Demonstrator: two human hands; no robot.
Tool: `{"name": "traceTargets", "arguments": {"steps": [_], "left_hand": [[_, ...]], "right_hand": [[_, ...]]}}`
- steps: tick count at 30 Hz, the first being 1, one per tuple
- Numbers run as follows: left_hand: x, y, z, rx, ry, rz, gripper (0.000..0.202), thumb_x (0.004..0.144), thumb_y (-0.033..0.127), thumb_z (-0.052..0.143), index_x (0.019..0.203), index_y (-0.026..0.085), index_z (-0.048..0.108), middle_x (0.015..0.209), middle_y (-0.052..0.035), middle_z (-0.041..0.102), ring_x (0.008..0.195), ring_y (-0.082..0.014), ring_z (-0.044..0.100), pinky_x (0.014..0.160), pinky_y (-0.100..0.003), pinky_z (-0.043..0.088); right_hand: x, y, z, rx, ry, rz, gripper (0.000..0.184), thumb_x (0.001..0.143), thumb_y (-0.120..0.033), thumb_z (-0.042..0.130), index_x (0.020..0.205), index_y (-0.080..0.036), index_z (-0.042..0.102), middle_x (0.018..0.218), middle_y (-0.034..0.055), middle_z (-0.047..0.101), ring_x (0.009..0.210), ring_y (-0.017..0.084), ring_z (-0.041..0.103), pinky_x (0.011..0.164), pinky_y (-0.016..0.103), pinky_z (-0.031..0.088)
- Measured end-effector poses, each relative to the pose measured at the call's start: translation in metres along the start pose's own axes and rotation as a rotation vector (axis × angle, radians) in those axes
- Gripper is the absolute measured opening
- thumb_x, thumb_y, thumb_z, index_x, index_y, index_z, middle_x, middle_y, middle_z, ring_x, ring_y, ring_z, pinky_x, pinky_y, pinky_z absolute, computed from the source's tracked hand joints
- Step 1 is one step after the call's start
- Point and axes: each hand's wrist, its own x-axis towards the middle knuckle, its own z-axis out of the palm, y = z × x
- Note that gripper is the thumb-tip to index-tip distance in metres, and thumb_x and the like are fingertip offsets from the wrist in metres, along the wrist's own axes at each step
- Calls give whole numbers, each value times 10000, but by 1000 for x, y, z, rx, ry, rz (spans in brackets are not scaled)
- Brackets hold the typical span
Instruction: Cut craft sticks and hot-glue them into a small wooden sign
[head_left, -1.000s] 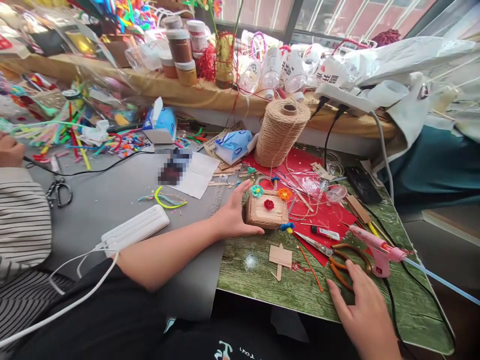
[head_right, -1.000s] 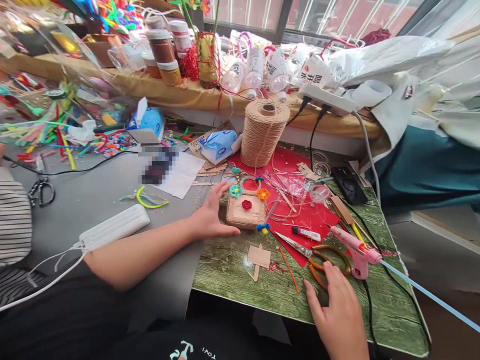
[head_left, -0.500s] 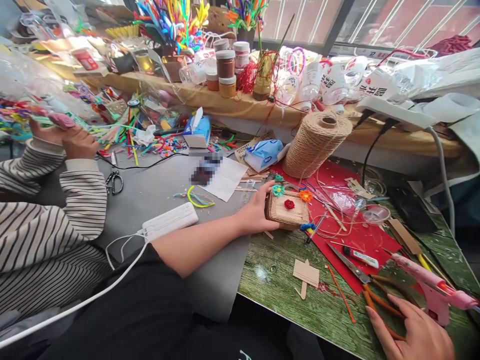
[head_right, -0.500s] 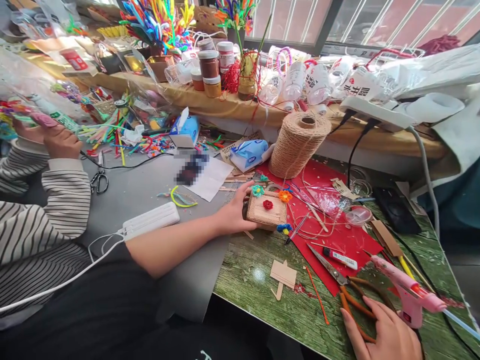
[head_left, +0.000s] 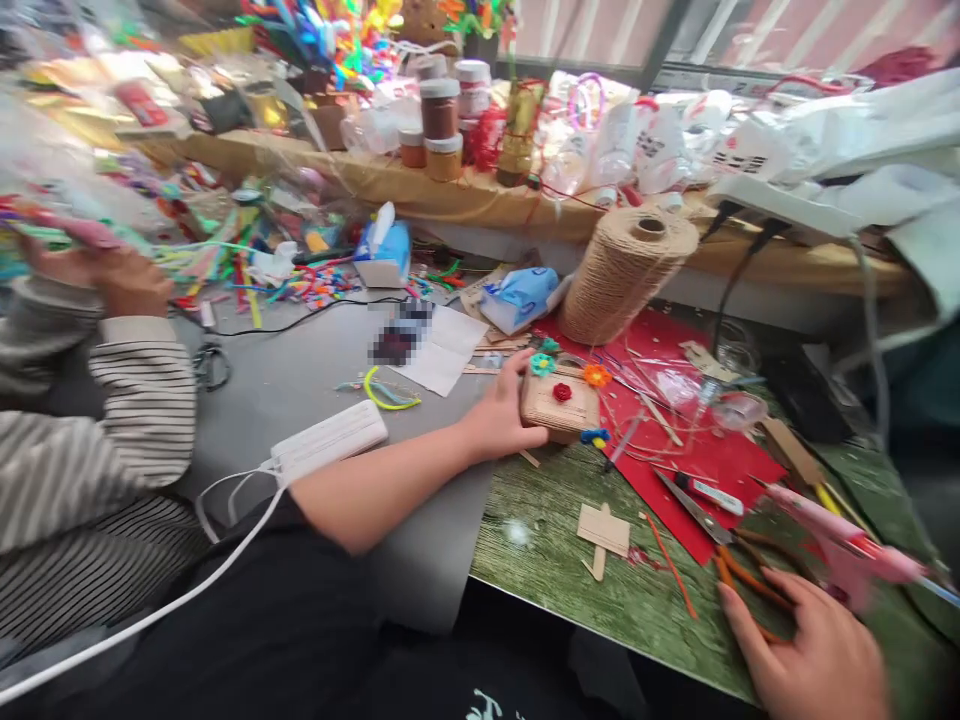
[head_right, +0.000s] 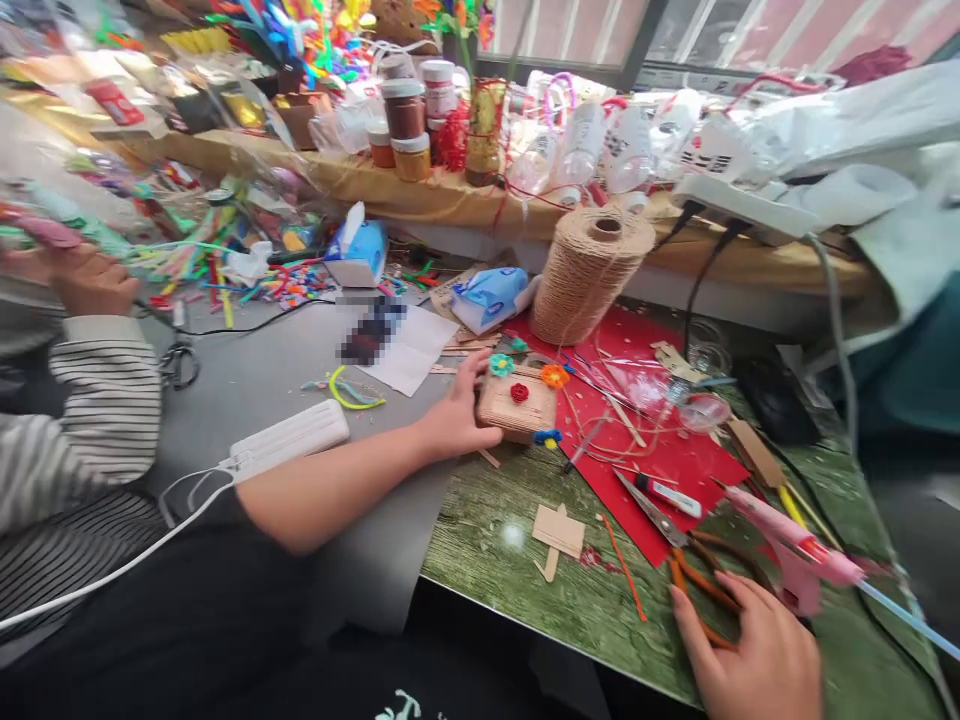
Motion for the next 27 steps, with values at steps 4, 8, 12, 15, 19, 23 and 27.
{"name": "traceTargets", "arguments": {"steps": [4,8,12,15,19,23,27], "left_hand": [[0,1,2,69,32,-48,1147,695,249,821,1616,244,136,1616,-187,302,1495,-376,385,1258,-580,355],[5,-6,5,142,109,93,1172,705,346,861,1612,256,124,1651,-181,248,1528,-378,341,1241,-586,367],[-8,10,1,231,325,366,1065,646,532,911,1510,348,316,1559,-111,409,1442,-376,450,1153,-590,450],[-23,34,0,168,-244,631,478,855,344,793,1283,425,597,1215,-11,692,1124,-262,675,1015,-464,537],[-35,59,16,236,-930,679,263,1040,212,524,1202,306,708,1091,-87,764,1042,-228,707,920,-382,554],[-42,61,38,292,-861,933,204,1042,170,550,1136,199,729,1213,-120,759,1060,-201,705,953,-353,522],[-43,53,45,390,-769,879,383,1040,363,606,1377,184,648,1456,-138,651,1311,-245,623,1075,-390,461]], "right_hand": [[9,-30,-16,23,48,-11,452,942,-514,665,1219,-157,649,1222,200,695,1160,367,653,1028,538,491],[9,-32,-24,75,62,12,383,959,-458,677,1233,-191,654,1298,167,676,1216,333,628,1072,533,473],[-3,-28,-27,124,155,14,129,984,-327,654,1032,-213,694,1094,111,738,1064,278,672,995,474,504],[-6,-31,-27,124,194,-1,76,961,-284,698,910,-227,694,933,68,743,932,250,692,929,445,524],[13,-49,-31,194,170,-96,158,924,-262,756,824,-236,638,935,58,730,913,241,695,911,440,541],[60,-78,-27,172,80,-266,284,949,-172,703,1227,-224,684,1128,106,735,1051,274,679,960,458,532],[119,-99,-10,24,-135,-427,426,1007,-113,550,1418,-199,623,1348,147,671,1182,303,612,1011,466,483]]}}
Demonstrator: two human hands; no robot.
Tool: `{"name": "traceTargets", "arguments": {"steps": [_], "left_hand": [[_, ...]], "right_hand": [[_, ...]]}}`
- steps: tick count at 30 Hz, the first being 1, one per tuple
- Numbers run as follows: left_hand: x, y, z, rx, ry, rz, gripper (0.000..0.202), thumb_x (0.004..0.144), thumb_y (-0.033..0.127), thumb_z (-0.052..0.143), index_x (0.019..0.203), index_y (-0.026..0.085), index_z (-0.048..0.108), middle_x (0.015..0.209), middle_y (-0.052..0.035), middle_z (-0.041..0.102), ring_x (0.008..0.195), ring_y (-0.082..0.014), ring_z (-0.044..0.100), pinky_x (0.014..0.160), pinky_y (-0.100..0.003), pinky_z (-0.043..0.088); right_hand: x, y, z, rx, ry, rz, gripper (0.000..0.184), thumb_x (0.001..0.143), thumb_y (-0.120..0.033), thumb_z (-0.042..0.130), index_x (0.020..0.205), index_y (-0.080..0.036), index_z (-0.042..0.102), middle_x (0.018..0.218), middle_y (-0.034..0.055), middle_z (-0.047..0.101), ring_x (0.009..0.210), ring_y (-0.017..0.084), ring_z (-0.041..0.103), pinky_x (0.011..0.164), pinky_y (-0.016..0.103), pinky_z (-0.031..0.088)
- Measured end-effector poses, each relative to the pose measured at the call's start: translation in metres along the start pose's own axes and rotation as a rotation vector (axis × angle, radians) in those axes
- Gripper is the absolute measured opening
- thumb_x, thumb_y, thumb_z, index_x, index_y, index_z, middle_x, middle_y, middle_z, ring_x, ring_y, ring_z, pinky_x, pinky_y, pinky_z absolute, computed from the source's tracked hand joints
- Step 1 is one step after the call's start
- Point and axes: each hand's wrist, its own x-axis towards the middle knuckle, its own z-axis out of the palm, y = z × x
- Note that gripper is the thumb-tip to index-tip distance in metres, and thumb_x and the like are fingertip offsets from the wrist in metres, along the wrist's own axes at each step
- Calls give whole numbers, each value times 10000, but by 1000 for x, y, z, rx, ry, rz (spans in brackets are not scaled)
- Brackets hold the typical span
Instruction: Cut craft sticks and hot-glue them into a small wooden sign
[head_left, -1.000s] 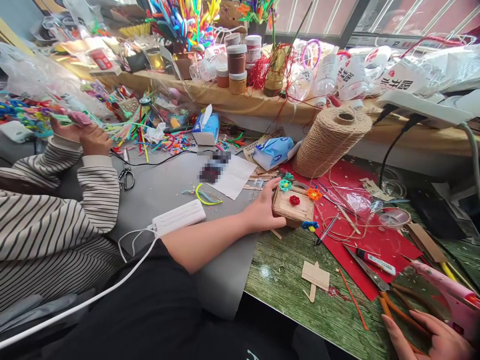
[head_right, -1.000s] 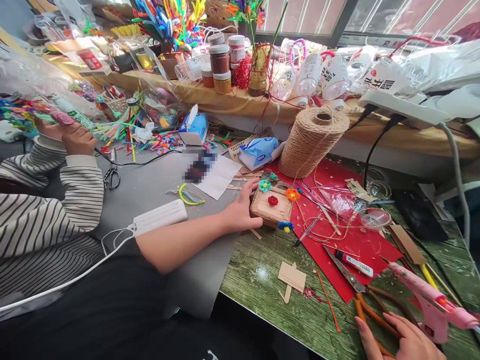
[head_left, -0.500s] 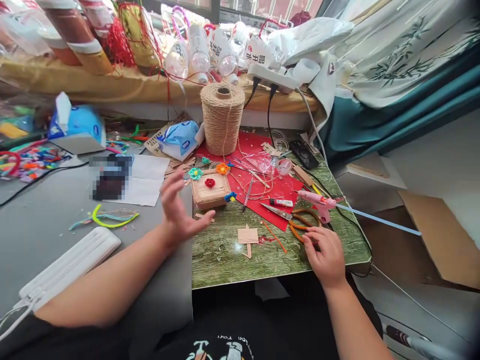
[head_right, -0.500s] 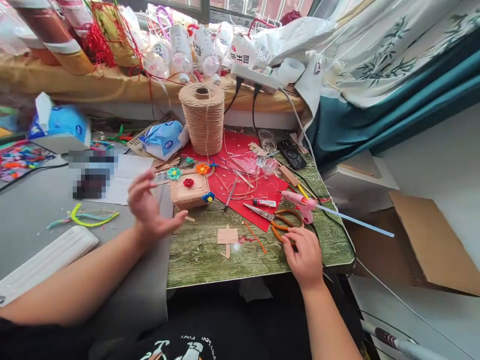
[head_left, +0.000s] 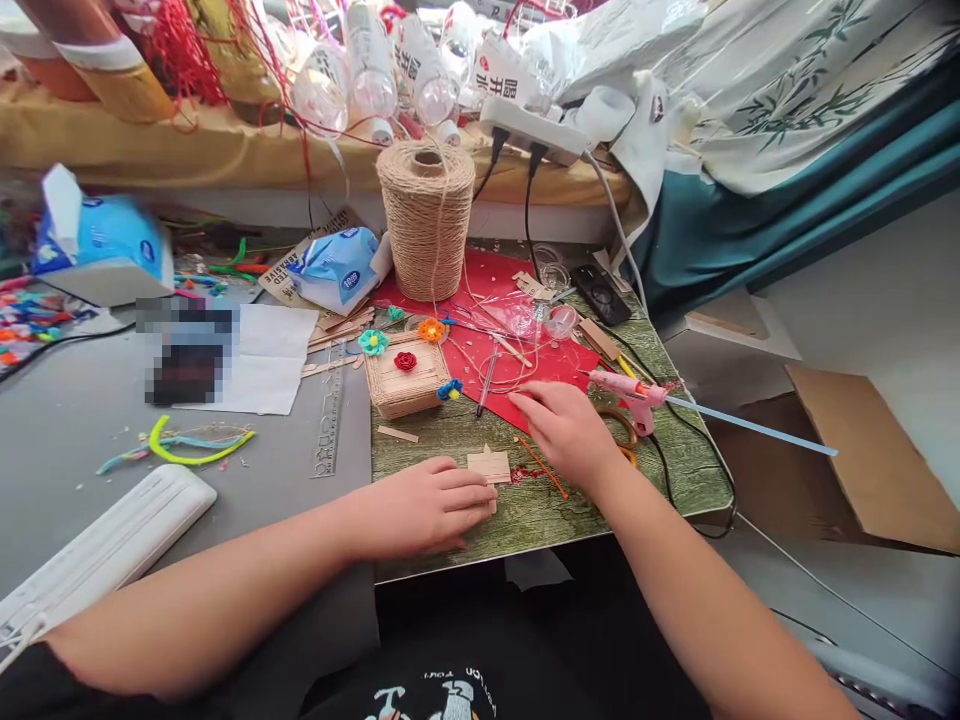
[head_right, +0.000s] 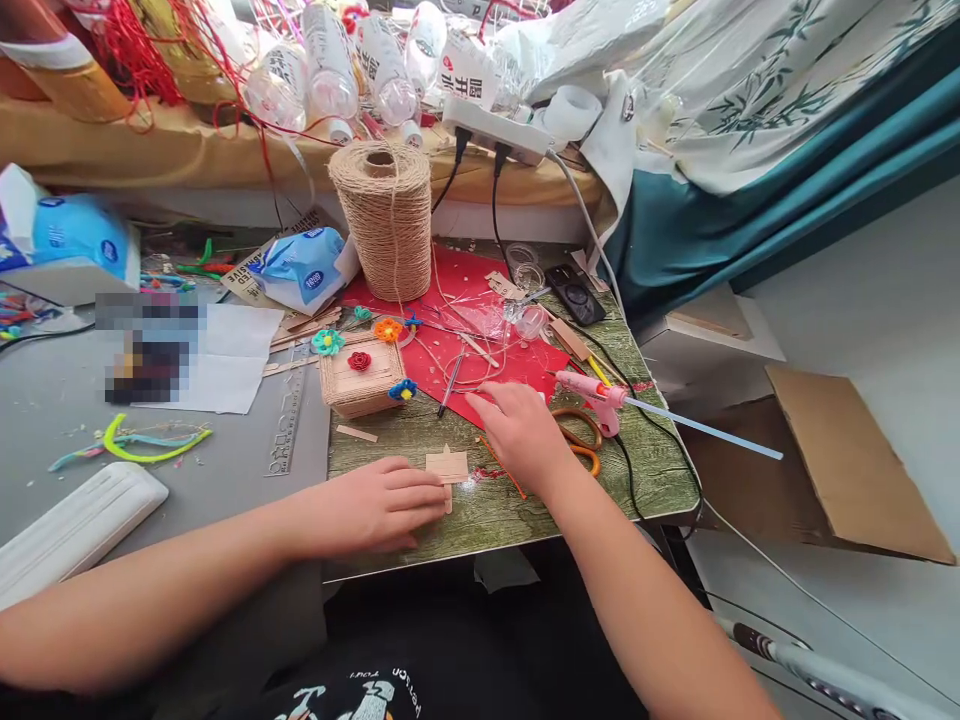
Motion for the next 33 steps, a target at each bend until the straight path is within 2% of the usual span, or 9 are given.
{"name": "traceTargets", "arguments": {"steps": [3,7,17,20,23,26,28,30,33], "left_hand": [[-2,-5,1,34,-36,-126,569,1052,456,561,1532,155,512,1582,-156,538,1463,-284,501,1148,-437,393],[-3,-11,6,42,-81,-181,655,1081,503,471,1627,155,370,1673,-129,415,1522,-287,431,1188,-456,329],[4,-4,13,41,-108,-280,604,1075,546,468,1576,211,461,1672,-86,425,1502,-295,453,1210,-469,284],[2,-3,14,29,-88,-273,617,1063,525,508,1592,214,435,1659,-93,448,1502,-296,455,1215,-470,294],[1,-6,13,-17,-45,-237,671,1047,485,557,1619,187,375,1648,-136,457,1499,-309,454,1207,-484,321],[-1,-11,8,-114,41,-241,562,1035,383,597,1542,178,469,1535,-174,565,1380,-308,553,1121,-462,418],[-3,-15,5,-185,135,-251,315,1042,268,580,1349,210,620,1263,-122,710,1137,-237,662,960,-362,494],[-5,-19,3,-213,215,-244,172,1043,203,566,1174,221,677,1005,-58,721,903,-171,666,797,-285,488],[-6,-23,0,-223,248,-267,109,1046,211,567,1078,212,671,853,-15,683,758,-135,639,698,-256,458]], "right_hand": [[35,8,11,-104,-131,-115,441,1008,-100,535,1436,-180,611,1390,155,644,1166,312,579,978,467,457],[52,12,24,-164,-177,-184,275,1035,-146,543,1261,-178,696,1272,135,691,1085,295,563,941,449,429],[58,11,30,-136,-156,-307,177,1052,-160,521,1146,-169,671,1241,146,708,1010,283,585,881,455,446],[50,5,17,78,1,-303,218,1040,-146,516,1226,-210,611,1237,130,711,1035,274,629,893,469,495],[27,-10,0,515,456,2,235,1003,-185,572,1212,-287,543,1136,70,708,1028,246,679,865,453,561],[-3,-29,-13,881,906,392,80,1000,-229,517,1052,-289,511,866,-3,685,671,185,631,594,340,542],[-21,-39,-13,1087,993,573,44,993,-244,476,968,-276,491,665,-53,598,487,149,492,474,272,448],[-38,-48,-6,1229,965,713,101,996,-264,474,897,-269,455,539,-98,489,394,113,352,427,223,360],[-57,-56,11,1290,884,798,152,1009,-302,499,872,-265,443,513,-101,497,382,105,360,416,205,344]]}}
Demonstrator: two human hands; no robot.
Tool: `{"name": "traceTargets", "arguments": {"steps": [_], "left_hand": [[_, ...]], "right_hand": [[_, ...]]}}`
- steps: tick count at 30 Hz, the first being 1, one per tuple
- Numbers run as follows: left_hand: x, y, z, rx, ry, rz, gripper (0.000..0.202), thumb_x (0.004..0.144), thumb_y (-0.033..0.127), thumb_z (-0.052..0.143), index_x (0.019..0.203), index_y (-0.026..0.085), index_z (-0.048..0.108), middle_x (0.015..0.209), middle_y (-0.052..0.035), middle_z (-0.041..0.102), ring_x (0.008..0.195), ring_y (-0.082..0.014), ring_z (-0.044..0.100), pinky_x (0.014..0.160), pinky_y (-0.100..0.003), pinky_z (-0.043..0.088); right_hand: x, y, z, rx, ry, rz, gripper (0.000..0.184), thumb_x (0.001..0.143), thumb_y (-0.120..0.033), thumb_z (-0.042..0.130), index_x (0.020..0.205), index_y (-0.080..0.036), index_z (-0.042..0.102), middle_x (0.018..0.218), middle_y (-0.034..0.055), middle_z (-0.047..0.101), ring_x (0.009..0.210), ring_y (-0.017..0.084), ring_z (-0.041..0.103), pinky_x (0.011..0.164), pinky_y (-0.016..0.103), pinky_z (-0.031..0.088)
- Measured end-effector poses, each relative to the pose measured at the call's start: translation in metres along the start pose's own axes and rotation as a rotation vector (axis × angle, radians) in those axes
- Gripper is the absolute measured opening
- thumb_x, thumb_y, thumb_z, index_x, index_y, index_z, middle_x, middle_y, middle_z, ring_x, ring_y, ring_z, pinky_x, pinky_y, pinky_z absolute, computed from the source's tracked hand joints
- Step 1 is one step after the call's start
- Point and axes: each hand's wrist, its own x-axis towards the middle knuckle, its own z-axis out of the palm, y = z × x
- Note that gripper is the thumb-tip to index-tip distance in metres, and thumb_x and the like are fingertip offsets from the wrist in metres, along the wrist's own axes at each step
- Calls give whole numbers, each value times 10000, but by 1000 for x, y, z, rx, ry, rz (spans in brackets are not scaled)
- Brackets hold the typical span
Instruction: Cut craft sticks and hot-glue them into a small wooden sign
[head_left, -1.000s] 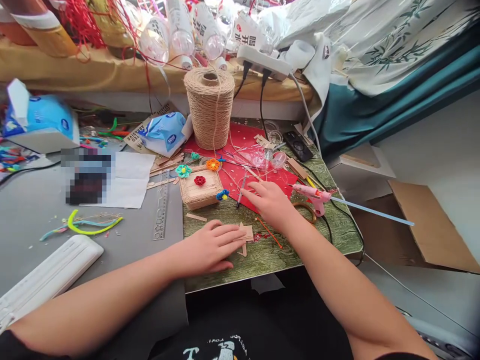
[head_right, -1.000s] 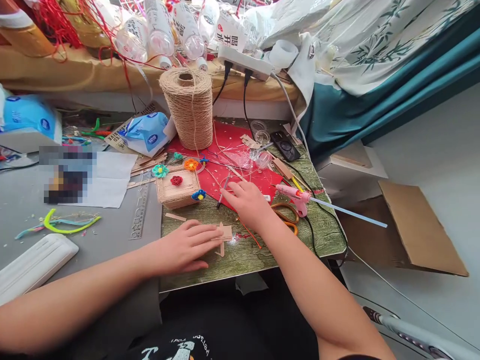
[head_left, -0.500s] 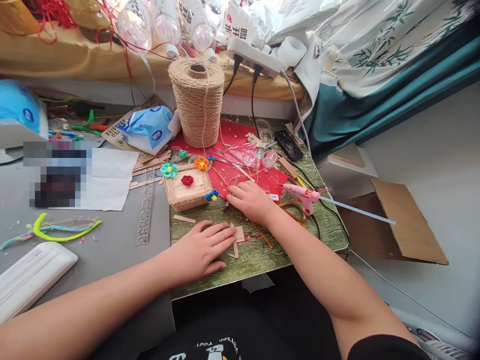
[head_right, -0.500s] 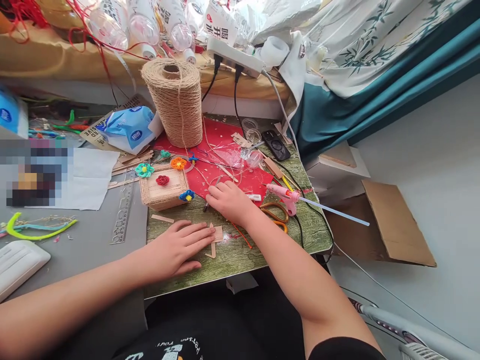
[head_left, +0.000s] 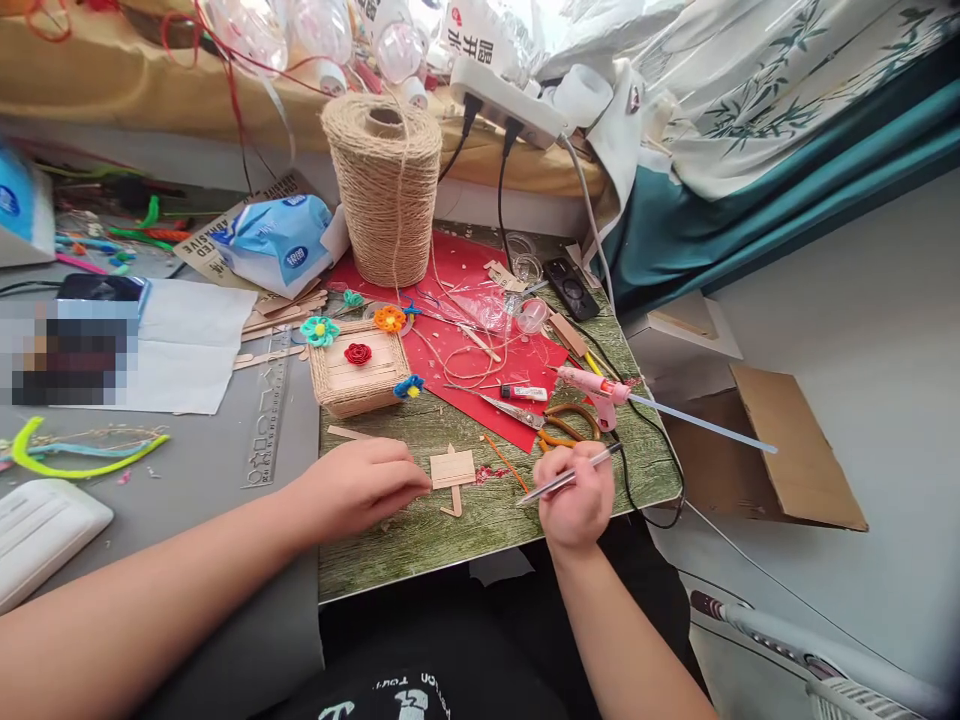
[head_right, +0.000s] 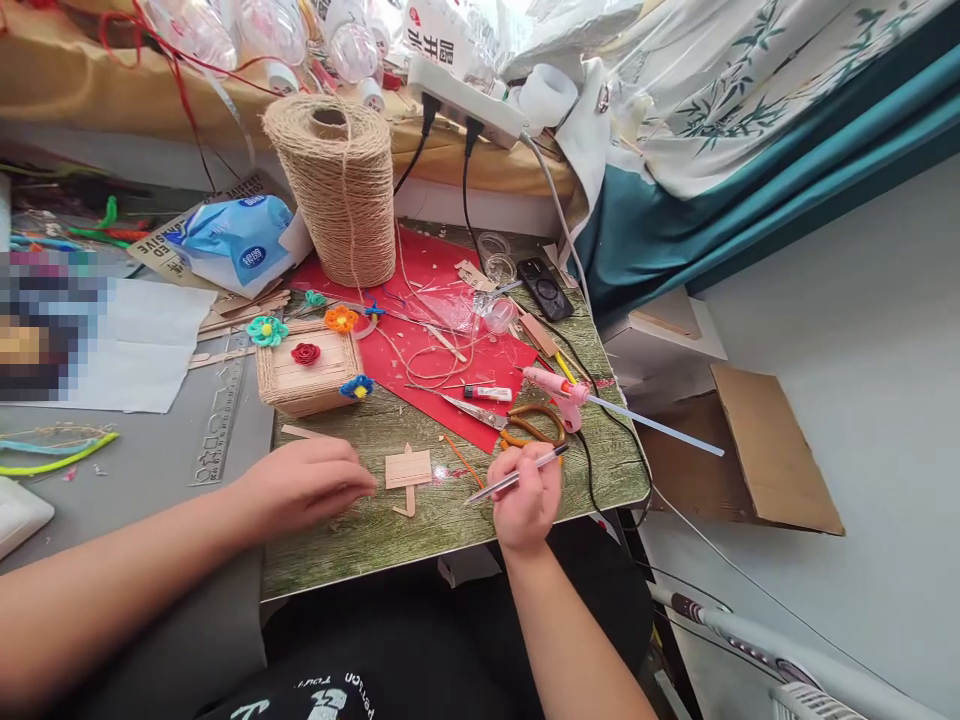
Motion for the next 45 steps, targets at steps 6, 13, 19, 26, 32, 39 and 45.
{"name": "traceTargets", "arguments": {"steps": [6,13,19,26,32,39,45], "left_hand": [[1,3,2,193,-83,-232,156,1025,321,548,973,232,665,699,23,674,628,-160,637,599,-278,411],[2,-6,0,228,-113,-318,220,948,188,463,809,221,629,714,14,697,641,-150,649,603,-256,418],[5,21,6,320,-267,-155,243,951,129,479,936,232,699,716,-4,690,668,-186,642,617,-299,414],[-4,71,49,402,-254,46,625,1035,528,532,1534,153,497,1674,-151,409,1497,-310,439,1206,-456,326],[-5,59,55,392,-311,-73,816,983,570,564,1622,105,361,1724,-201,271,1590,-345,301,1271,-512,223],[-3,60,57,429,-286,-70,719,982,488,566,1572,94,449,1691,-202,352,1545,-339,387,1219,-488,305],[-8,62,68,488,-264,-41,596,1003,341,512,1544,92,484,1671,-227,378,1544,-354,388,1192,-510,317]], "right_hand": [[-7,16,-8,-98,-66,71,138,1029,-364,580,982,-235,594,727,-17,689,569,154,651,492,263,515],[1,15,-6,-96,0,94,191,946,-327,747,942,-248,573,788,-48,679,568,105,624,535,236,524],[1,22,-10,-183,-27,140,177,944,-377,748,1012,-226,685,843,0,691,657,130,646,580,260,549],[-1,12,-2,-254,-208,204,189,980,-405,709,1034,-224,700,835,10,674,666,141,646,608,286,558],[5,21,22,-220,-294,254,214,975,-417,719,906,-234,634,624,-69,529,481,92,468,446,215,387],[3,21,26,-324,-291,230,154,916,-342,794,953,-238,687,761,-20,658,554,108,567,513,252,488],[0,16,32,-339,-424,75,148,957,-262,737,860,-241,627,727,-23,601,607,136,563,583,296,474]]}}
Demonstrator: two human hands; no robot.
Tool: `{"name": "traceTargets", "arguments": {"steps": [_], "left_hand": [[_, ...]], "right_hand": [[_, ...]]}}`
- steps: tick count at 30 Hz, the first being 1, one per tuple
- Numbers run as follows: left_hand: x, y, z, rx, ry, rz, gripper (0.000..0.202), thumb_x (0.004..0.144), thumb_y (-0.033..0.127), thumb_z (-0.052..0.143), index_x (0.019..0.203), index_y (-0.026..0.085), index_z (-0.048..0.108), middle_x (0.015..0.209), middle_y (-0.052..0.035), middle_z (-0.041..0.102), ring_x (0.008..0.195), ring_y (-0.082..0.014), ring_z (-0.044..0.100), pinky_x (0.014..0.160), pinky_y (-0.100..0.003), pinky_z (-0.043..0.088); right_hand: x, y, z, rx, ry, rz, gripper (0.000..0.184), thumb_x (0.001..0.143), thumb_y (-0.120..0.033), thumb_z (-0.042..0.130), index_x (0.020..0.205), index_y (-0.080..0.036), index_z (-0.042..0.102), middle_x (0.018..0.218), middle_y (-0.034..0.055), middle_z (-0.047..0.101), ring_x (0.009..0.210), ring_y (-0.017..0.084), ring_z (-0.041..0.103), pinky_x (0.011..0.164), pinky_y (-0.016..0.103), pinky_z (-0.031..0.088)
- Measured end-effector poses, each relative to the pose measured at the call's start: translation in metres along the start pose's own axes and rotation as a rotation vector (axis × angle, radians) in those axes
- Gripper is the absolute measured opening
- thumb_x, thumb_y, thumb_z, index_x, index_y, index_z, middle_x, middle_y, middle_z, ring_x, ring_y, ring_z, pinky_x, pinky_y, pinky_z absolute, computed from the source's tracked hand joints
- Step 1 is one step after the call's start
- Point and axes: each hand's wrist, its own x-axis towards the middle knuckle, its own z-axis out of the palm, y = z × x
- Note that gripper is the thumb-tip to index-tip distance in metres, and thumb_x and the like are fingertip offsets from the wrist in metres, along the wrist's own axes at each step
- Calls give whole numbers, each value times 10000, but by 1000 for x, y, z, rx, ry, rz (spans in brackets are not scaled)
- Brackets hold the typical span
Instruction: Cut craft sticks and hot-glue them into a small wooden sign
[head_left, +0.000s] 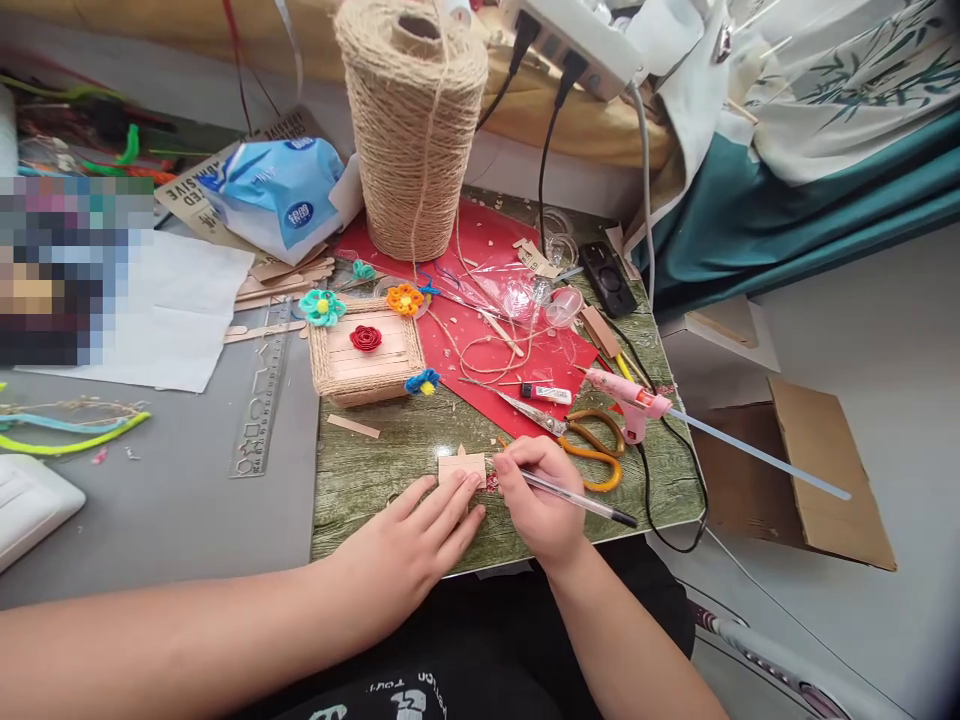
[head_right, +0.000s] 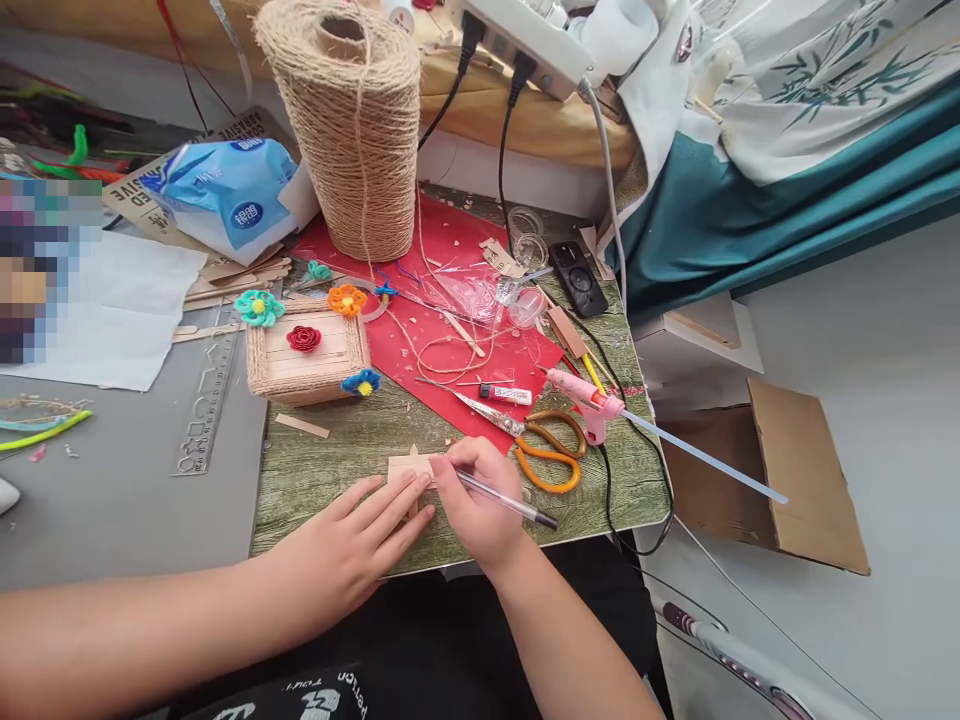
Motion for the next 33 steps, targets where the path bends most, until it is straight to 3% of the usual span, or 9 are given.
{"name": "traceTargets", "arguments": {"steps": [3,6,9,11,14,17,21,26,33], "left_hand": [[0,0,-1,1,-11,-1,611,995,341,520,1553,95,472,1681,-228,359,1558,-357,362,1212,-512,287],[1,-3,-4,-26,-26,-20,657,988,400,553,1578,128,448,1692,-203,351,1561,-348,358,1225,-503,270],[0,-7,-7,-92,-32,-37,768,999,595,532,1612,149,406,1701,-161,353,1555,-335,365,1254,-498,241],[-1,-11,-9,-128,-7,-66,841,1000,683,485,1633,142,372,1693,-141,377,1540,-332,385,1284,-506,182],[-1,-19,-12,-162,47,-107,801,1022,669,466,1625,147,394,1636,-130,475,1489,-318,455,1310,-504,93],[6,-28,-19,-181,76,-97,683,1047,604,481,1578,175,474,1584,-113,546,1442,-293,510,1312,-486,101],[29,-45,-27,-119,38,-58,599,1078,521,462,1530,134,526,1634,-132,479,1490,-299,464,1278,-452,234],[64,-63,-18,-18,-29,-117,728,1085,605,363,1583,80,446,1674,-176,395,1561,-331,366,1283,-471,222],[73,-62,-15,11,-58,-147,720,1094,600,311,1565,81,479,1643,-169,453,1501,-325,442,1171,-468,318]], "right_hand": [[0,4,5,49,29,41,169,1004,-322,681,868,-243,619,682,-42,571,526,116,509,508,272,423],[-2,3,-6,-59,75,-69,121,1058,-319,580,1071,-268,689,685,-28,638,540,151,583,546,314,502],[-4,0,-40,-446,128,-246,177,1037,-260,578,1160,-279,704,962,58,751,876,250,728,842,471,600],[-4,2,-68,-730,107,-343,229,972,-253,671,1200,-274,683,1167,104,751,1110,322,704,1012,579,551],[-10,11,-106,-940,121,-383,332,948,-254,704,1274,-269,641,1269,131,727,1203,343,674,1056,614,535],[-20,24,-126,-981,111,-337,451,956,-286,706,1388,-257,581,1382,147,684,1287,341,637,1093,607,519],[-24,34,-132,-1006,65,-298,551,933,-401,749,1425,-248,554,1451,157,645,1332,357,607,1104,597,495],[-16,34,-131,-1079,35,-336,483,947,-410,731,1365,-229,571,1381,173,669,1278,369,623,1058,581,494],[-10,32,-122,-1108,76,-350,479,938,-418,753,1321,-193,574,1344,190,677,1241,362,625,1045,554,493]]}}
